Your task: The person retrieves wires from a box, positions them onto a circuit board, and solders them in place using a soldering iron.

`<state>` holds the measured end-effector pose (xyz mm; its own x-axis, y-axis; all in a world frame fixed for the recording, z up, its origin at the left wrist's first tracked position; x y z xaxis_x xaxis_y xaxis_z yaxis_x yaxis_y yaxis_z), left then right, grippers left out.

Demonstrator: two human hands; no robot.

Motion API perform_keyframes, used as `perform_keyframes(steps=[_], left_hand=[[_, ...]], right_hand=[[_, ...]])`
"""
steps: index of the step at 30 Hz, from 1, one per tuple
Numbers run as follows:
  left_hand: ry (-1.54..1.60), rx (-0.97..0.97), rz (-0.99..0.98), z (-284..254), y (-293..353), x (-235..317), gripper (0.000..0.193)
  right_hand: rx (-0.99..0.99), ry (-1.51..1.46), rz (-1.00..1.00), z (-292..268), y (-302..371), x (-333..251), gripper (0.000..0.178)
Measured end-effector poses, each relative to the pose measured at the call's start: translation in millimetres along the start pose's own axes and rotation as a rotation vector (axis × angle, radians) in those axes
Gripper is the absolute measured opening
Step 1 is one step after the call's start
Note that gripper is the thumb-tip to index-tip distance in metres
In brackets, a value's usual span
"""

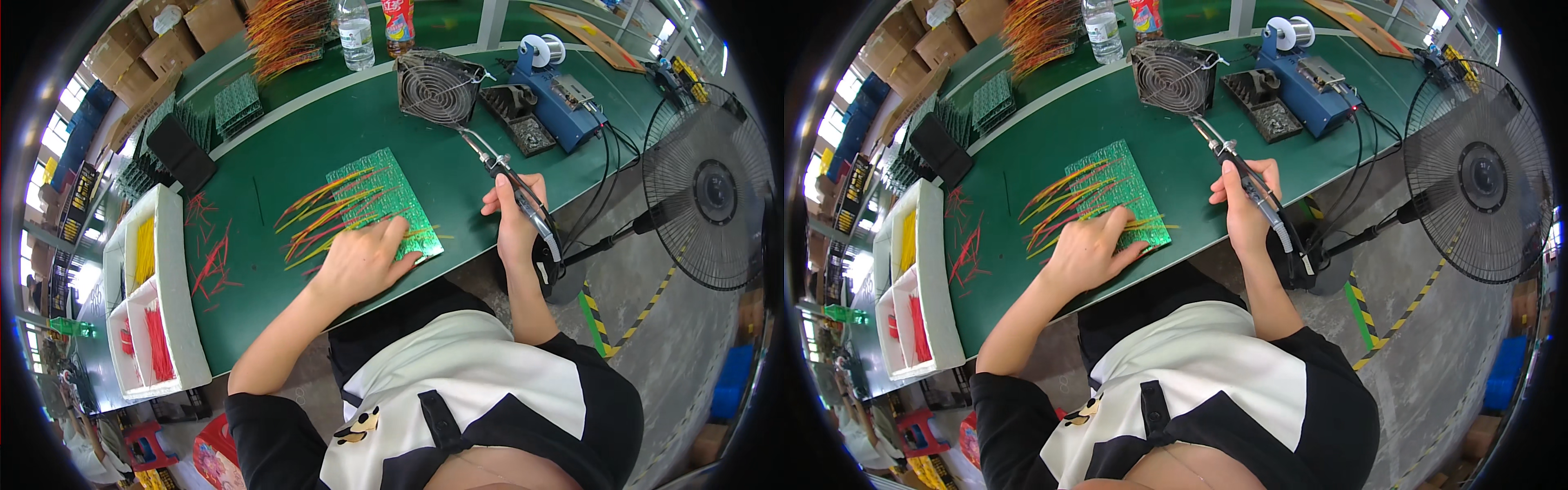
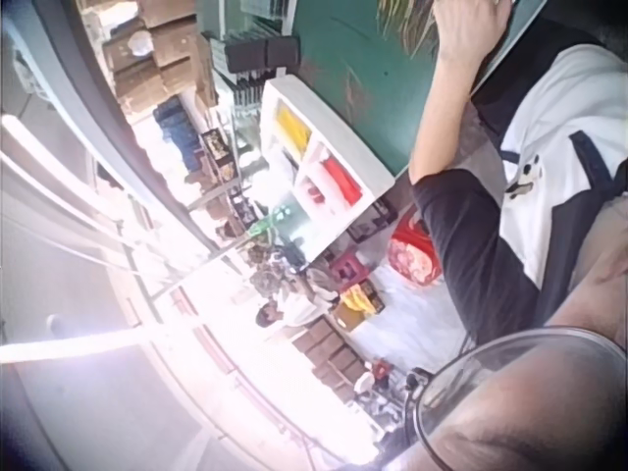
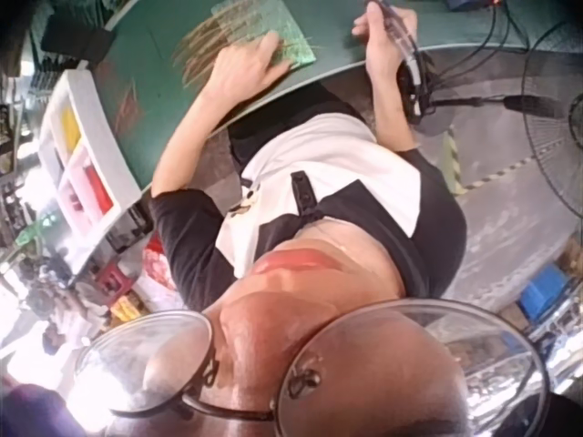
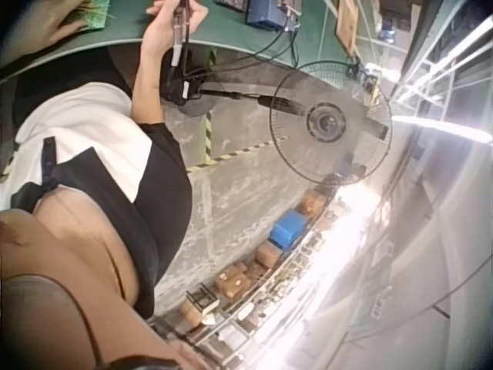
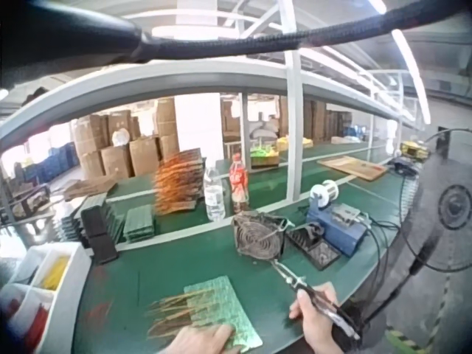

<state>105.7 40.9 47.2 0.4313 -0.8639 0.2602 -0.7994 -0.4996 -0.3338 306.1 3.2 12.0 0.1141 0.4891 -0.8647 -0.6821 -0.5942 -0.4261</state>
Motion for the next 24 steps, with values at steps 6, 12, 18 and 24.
perform_keyframes(steps=[6, 12, 18, 24], left_hand=[[0.032, 0.139, -0.06, -12.1, -6.5, -25.1, 0.027], [0.12, 0.27, -0.216, -27.8, -8.7, -58.0, 0.013], [0.455, 0.254, -0.429, -38.6, -6.9, -84.1, 0.011], [0.732, 0.154, -0.51, -19.6, -4.1, -107.0, 0.015]], right_hand=[[0.028, -0.01, 0.013, 2.6, -0.9, 0.1, 0.018], [0.062, 0.025, -0.055, -6.7, 2.5, -3.9, 0.021], [0.095, -0.012, -0.071, -9.3, 3.4, -5.2, 0.022], [0.033, 0.0, -0.052, -2.8, 3.9, -6.7, 0.021]])
Point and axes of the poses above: each hand's wrist, its own y-axis away from the middle knuckle, its own z-axis out of the palm, x = y × z, the point moved 10 cm from there along -y, towards the middle knuckle, and after that the axes turned 6 degrees about -z, right-handed, at the moved point
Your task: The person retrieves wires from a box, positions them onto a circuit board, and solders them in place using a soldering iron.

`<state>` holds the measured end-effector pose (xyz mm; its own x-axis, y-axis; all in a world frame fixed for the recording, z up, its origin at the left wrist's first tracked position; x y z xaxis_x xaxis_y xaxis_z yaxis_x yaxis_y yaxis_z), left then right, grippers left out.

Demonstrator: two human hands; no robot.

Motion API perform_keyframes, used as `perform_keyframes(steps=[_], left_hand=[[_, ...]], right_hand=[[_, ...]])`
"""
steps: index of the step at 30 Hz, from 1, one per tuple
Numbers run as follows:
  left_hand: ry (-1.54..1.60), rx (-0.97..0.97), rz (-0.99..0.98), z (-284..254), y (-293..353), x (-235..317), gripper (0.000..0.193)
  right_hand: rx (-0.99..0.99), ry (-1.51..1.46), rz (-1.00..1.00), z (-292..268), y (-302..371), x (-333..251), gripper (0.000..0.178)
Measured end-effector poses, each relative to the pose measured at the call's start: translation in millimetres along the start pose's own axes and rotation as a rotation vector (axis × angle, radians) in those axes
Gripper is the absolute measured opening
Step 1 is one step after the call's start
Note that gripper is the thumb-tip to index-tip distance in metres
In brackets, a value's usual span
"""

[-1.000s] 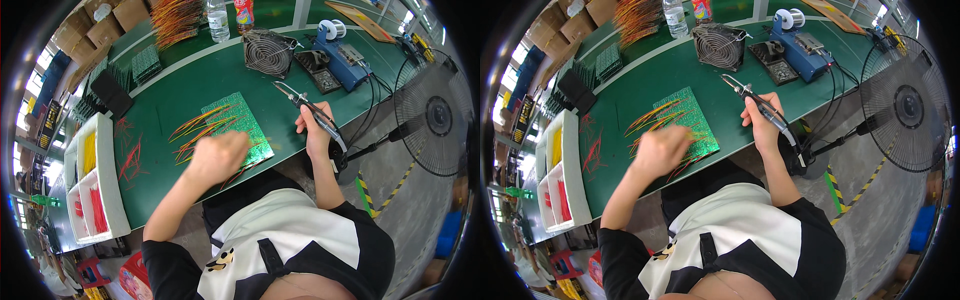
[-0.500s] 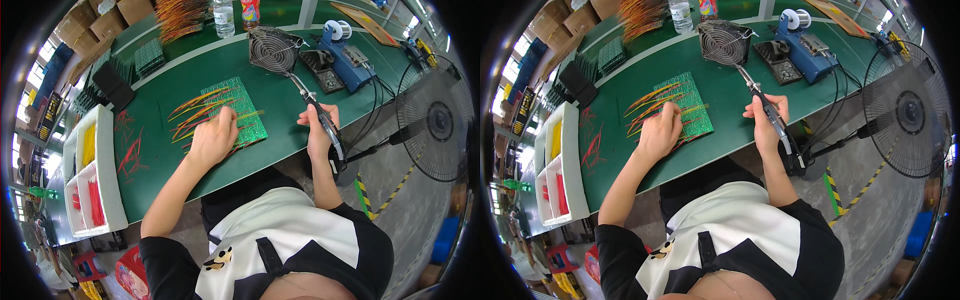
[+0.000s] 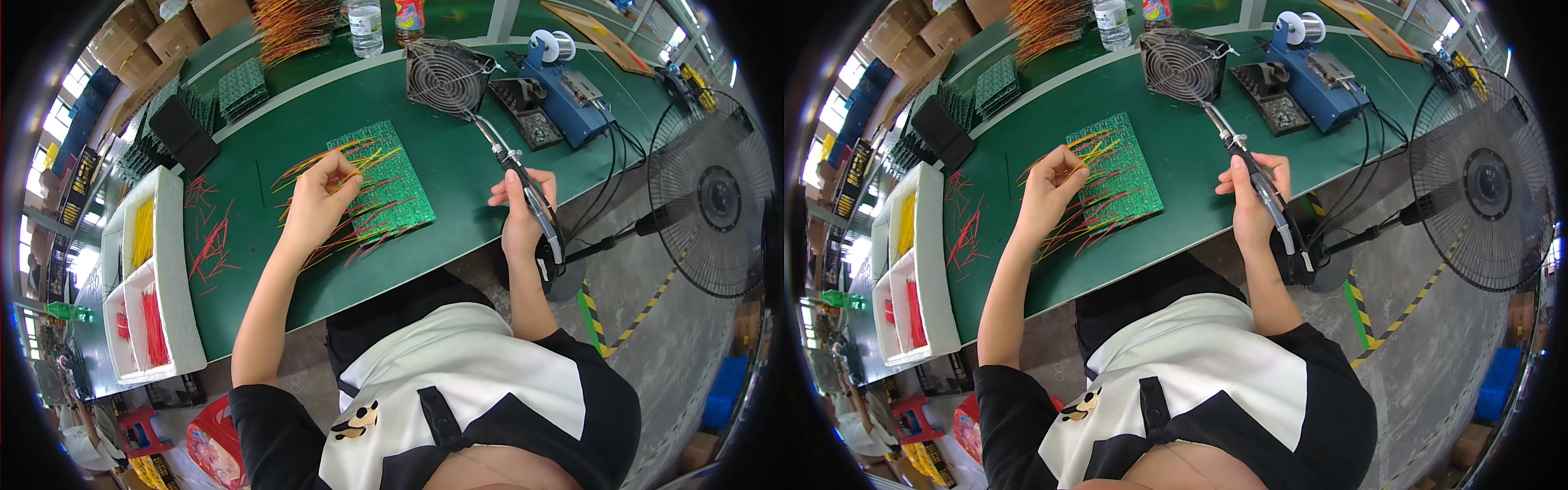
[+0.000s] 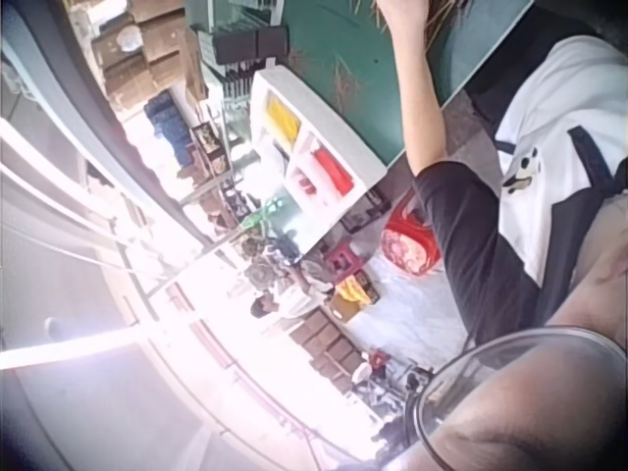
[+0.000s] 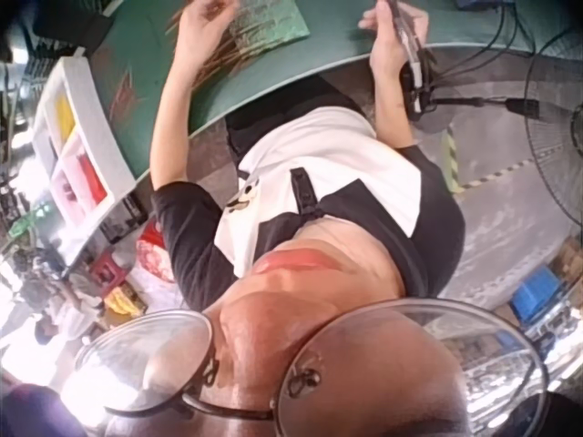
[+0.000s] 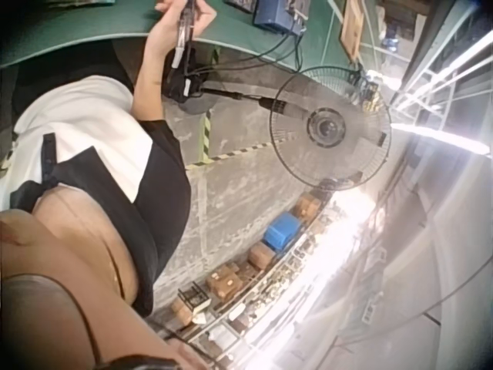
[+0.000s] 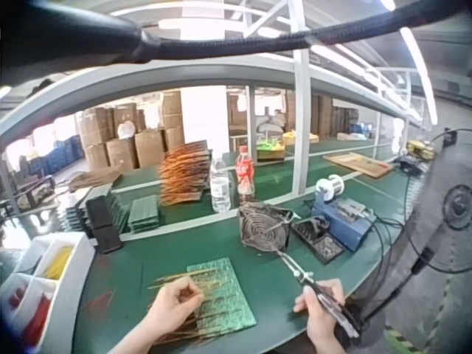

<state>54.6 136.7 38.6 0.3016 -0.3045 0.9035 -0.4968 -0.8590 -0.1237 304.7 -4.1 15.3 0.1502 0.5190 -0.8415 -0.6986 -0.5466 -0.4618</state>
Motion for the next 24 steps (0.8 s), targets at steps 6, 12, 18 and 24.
perform_keyframes(steps=[6, 12, 18, 24], left_hand=[[-0.201, 0.009, -0.051, -7.6, -4.0, -12.3, 0.011], [0.045, -0.106, -0.197, -6.7, -3.6, -15.8, 0.014], [0.186, -0.121, -0.257, -6.4, -3.7, -19.7, 0.016], [-0.112, 0.099, -0.07, -16.7, -8.0, -23.8, 0.014]], right_hand=[[-0.116, -0.024, 0.094, 13.1, 8.9, 4.7, 0.019], [-0.126, -0.049, 0.147, 19.1, 14.7, 4.8, 0.019], [-0.174, -0.034, 0.185, 28.9, 22.5, 3.4, 0.02], [-0.189, -0.073, 0.19, 32.7, 24.7, 4.3, 0.022]])
Point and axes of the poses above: each hand's wrist, its own y-axis away from the middle knuckle, its own z-axis out of the palm, x = y × z, the point moved 10 cm from there along -y, towards the middle knuckle, and after that the axes turned 6 degrees about -z, right-handed, at the moved point
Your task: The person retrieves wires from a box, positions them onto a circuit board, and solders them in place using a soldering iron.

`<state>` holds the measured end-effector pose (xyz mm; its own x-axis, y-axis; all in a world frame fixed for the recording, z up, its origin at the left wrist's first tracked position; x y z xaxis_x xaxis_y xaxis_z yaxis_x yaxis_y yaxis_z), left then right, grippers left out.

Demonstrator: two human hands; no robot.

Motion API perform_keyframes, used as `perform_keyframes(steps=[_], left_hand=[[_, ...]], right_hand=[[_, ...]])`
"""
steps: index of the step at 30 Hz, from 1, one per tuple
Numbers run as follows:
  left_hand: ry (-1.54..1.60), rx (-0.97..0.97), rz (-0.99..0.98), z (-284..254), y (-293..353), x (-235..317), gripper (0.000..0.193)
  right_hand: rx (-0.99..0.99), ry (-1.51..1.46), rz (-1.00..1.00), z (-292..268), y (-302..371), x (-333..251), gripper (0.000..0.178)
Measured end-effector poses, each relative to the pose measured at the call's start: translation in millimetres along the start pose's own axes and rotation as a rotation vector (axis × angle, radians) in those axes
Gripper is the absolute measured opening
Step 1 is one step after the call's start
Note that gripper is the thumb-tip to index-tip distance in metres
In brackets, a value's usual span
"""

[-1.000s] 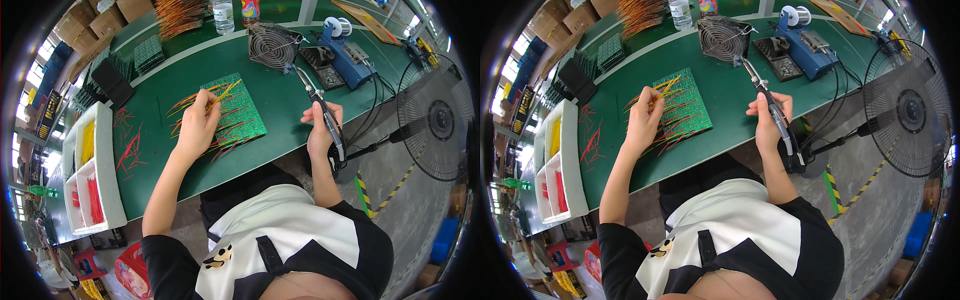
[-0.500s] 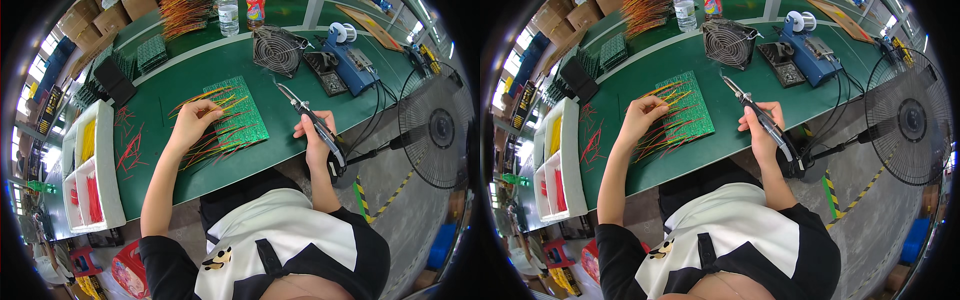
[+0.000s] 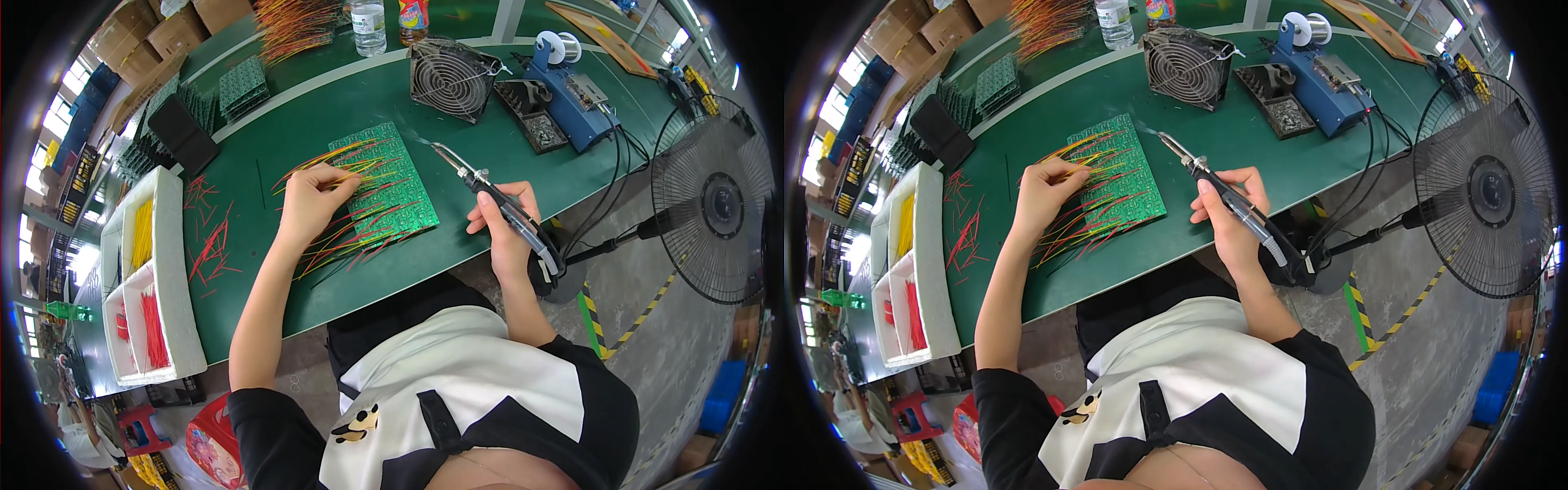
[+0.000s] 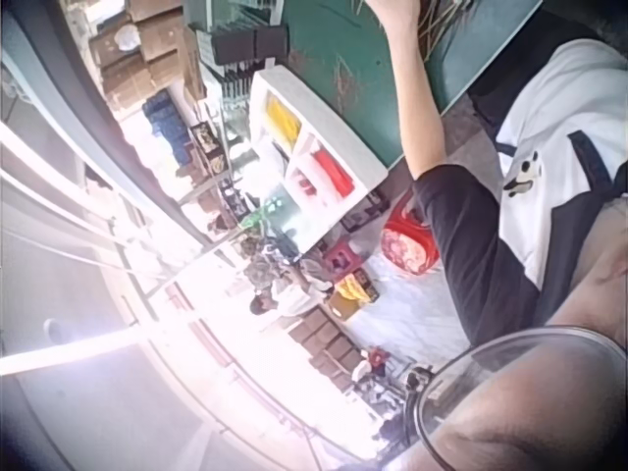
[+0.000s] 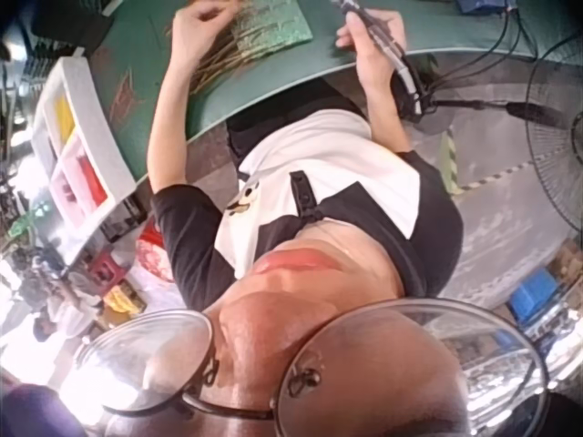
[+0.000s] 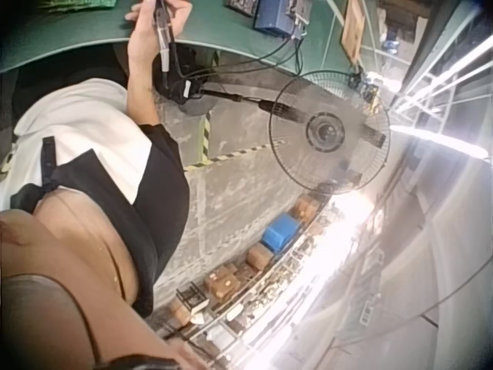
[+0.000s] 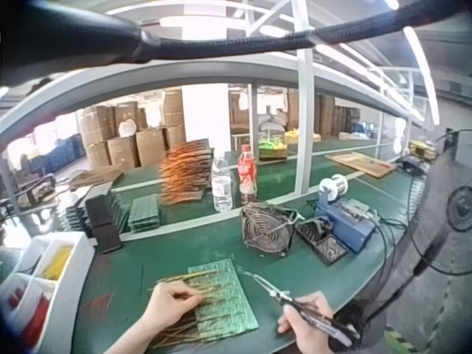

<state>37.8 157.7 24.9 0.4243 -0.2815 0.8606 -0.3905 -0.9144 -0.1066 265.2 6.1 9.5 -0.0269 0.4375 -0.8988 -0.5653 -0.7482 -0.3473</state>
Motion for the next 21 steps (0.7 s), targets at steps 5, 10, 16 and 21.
perform_keyframes(steps=[5, 10, 16, 21], left_hand=[[-0.087, -0.026, -0.012, 7.8, -0.5, -3.5, 0.013], [-0.017, 0.006, -0.017, 6.7, -0.5, -9.3, 0.013], [-0.075, -0.039, -0.058, 8.4, -1.2, -11.9, 0.014], [-0.078, -0.035, -0.063, 7.7, -0.5, -10.8, 0.013]], right_hand=[[-0.035, -0.011, 0.036, 7.7, 5.3, 3.5, 0.021], [-0.08, -0.016, 0.043, 17.9, 9.8, 4.3, 0.02], [-0.093, 0.011, 0.063, 18.9, 10.1, 5.2, 0.019], [-0.117, 0.032, 0.083, 21.8, 10.8, 7.0, 0.019]])
Point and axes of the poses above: each hand's wrist, its own y-axis away from the middle knuckle, its own z-axis out of the palm, x = y × z, the point moved 10 cm from there along -y, towards the middle knuckle, and after that the axes turned 6 degrees about -z, right-handed, at the moved point
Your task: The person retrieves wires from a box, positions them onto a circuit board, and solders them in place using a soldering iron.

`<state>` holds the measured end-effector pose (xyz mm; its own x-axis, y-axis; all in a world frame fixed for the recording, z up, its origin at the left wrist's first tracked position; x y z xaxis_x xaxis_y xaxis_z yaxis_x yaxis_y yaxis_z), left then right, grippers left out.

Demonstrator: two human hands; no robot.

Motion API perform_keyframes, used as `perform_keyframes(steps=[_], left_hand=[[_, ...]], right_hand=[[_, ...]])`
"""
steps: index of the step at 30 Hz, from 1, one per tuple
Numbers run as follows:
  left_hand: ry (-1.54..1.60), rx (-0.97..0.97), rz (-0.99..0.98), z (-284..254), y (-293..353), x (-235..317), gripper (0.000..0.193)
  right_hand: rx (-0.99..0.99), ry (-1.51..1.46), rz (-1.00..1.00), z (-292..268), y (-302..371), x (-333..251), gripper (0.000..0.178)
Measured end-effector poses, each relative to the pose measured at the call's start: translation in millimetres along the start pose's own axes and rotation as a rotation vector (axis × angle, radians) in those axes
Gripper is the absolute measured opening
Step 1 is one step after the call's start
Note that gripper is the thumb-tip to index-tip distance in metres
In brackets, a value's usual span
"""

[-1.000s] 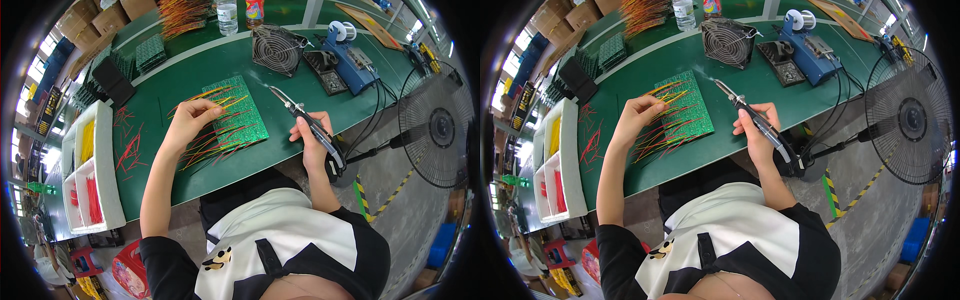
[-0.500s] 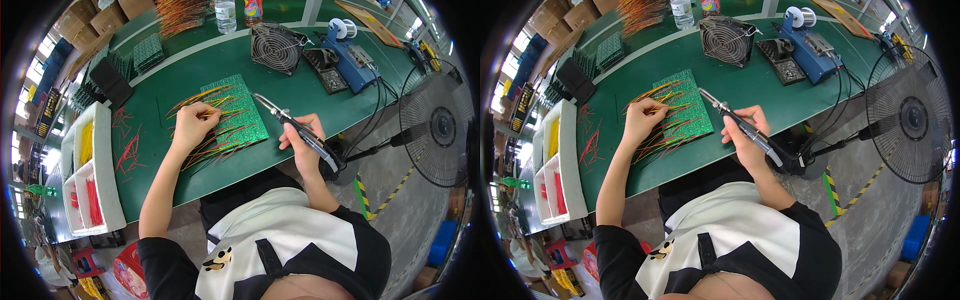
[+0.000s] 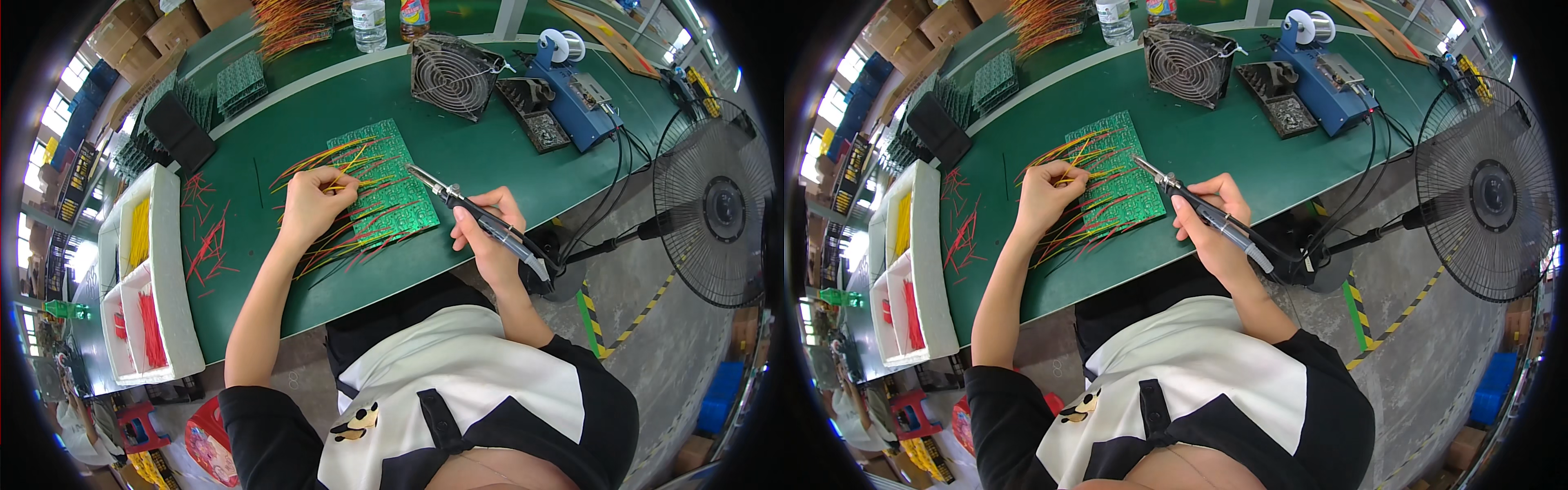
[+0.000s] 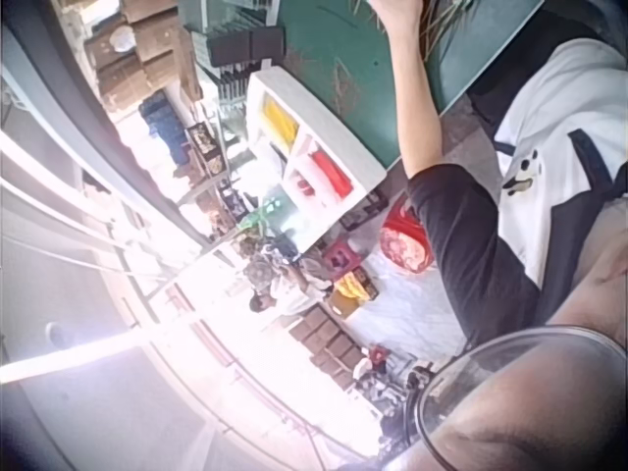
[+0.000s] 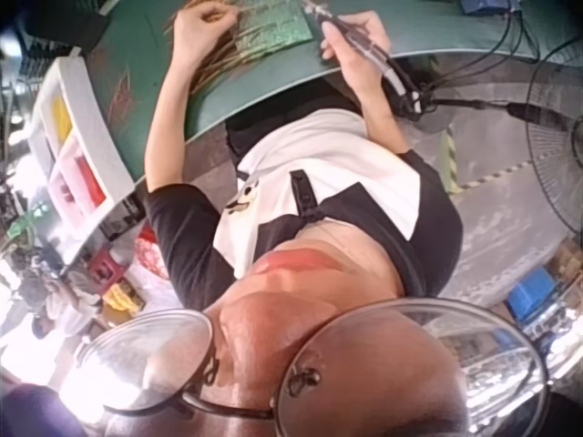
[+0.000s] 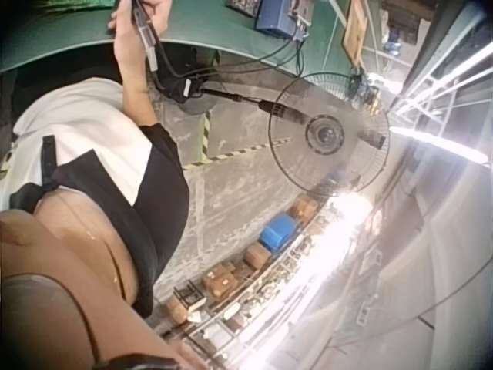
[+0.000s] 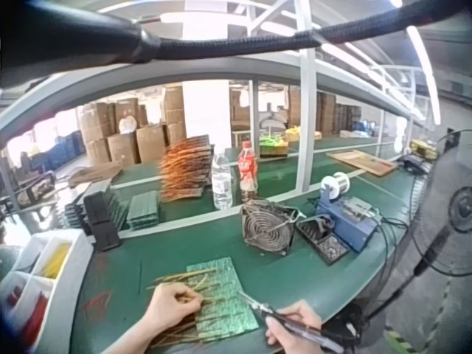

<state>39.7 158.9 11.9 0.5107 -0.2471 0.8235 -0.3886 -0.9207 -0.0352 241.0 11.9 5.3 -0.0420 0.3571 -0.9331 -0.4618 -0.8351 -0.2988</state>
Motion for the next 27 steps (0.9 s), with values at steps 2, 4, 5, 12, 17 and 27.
perform_keyframes(steps=[2, 4, 5, 12, 17, 27], left_hand=[[0.018, 0.015, 0.004, -0.9, 1.0, 3.7, 0.012], [0.035, 0.03, 0.007, -2.1, 1.4, 4.7, 0.011], [0.042, 0.031, 0.014, -2.1, 1.4, 5.0, 0.012], [0.008, -0.019, -0.012, 1.2, -0.7, -1.6, 0.013], [0.011, -0.019, -0.006, 1.2, 0.5, 0.8, 0.013], [0.025, -0.012, 0.011, 1.2, 0.4, 1.0, 0.012]], right_hand=[[-0.041, 0.032, 0.023, 3.0, -0.3, 2.9, 0.019], [-0.051, 0.04, 0.035, 4.8, -1.0, 3.4, 0.019], [-0.062, 0.047, 0.046, 6.0, -1.1, 4.0, 0.019], [-0.09, 0.08, 0.057, 7.7, -1.3, 6.5, 0.02], [-0.073, 0.072, 0.038, 5.9, -1.2, 5.3, 0.019], [-0.094, 0.108, 0.031, 7.2, -0.8, 5.7, 0.018]])
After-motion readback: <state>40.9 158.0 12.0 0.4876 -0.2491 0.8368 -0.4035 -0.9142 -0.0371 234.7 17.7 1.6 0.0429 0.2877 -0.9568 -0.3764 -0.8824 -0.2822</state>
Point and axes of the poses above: each hand's wrist, its own y-axis away from the middle knuckle, its own z-axis out of the palm, x = y × z, the point moved 10 cm from there along -y, towards the middle knuckle, and after that the axes turned 6 degrees about -z, right-handed, at the moved point
